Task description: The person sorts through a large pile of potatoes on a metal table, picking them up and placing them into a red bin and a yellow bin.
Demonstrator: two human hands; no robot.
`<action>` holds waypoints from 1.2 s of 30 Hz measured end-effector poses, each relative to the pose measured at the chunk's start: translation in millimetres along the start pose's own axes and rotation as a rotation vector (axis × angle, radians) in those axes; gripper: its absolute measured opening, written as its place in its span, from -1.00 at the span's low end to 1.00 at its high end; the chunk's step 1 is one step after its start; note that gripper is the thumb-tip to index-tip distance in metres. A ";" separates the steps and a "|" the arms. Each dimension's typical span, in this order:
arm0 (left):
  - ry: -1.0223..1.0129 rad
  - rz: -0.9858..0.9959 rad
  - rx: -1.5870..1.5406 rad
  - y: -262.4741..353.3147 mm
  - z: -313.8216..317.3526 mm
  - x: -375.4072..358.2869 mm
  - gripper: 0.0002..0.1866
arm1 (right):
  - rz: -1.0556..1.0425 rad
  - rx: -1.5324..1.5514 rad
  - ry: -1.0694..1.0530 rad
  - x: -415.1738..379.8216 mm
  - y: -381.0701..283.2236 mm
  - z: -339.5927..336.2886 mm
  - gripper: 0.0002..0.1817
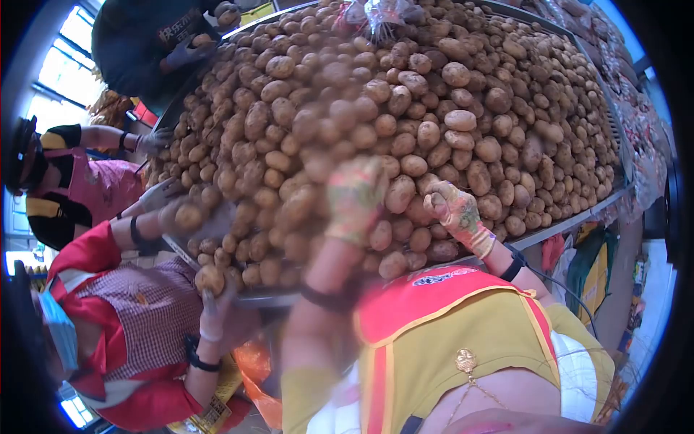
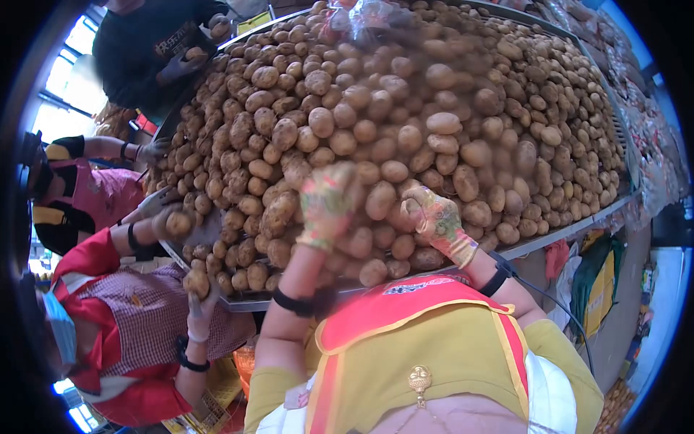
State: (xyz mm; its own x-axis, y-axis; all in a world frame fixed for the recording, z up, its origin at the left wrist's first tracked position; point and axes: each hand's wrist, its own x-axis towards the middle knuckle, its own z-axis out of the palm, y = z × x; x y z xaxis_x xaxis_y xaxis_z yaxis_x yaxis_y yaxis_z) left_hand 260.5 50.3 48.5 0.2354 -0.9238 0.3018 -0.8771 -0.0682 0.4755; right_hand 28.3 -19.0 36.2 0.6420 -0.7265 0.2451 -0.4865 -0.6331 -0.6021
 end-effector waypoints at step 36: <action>-0.060 -0.294 -1.194 33.0 9.8 -31.5 -0.38 | -0.017 0.544 -0.107 24.2 -35.2 -6.1 -0.21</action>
State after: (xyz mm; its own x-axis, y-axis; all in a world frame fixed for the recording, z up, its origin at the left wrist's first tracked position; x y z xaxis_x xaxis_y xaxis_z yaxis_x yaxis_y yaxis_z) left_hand 220.0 73.5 46.5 0.3119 -0.9496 0.0324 0.1460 0.0815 0.9859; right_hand 57.3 -16.0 68.0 0.7178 -0.6679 0.1967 -0.1172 -0.3944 -0.9114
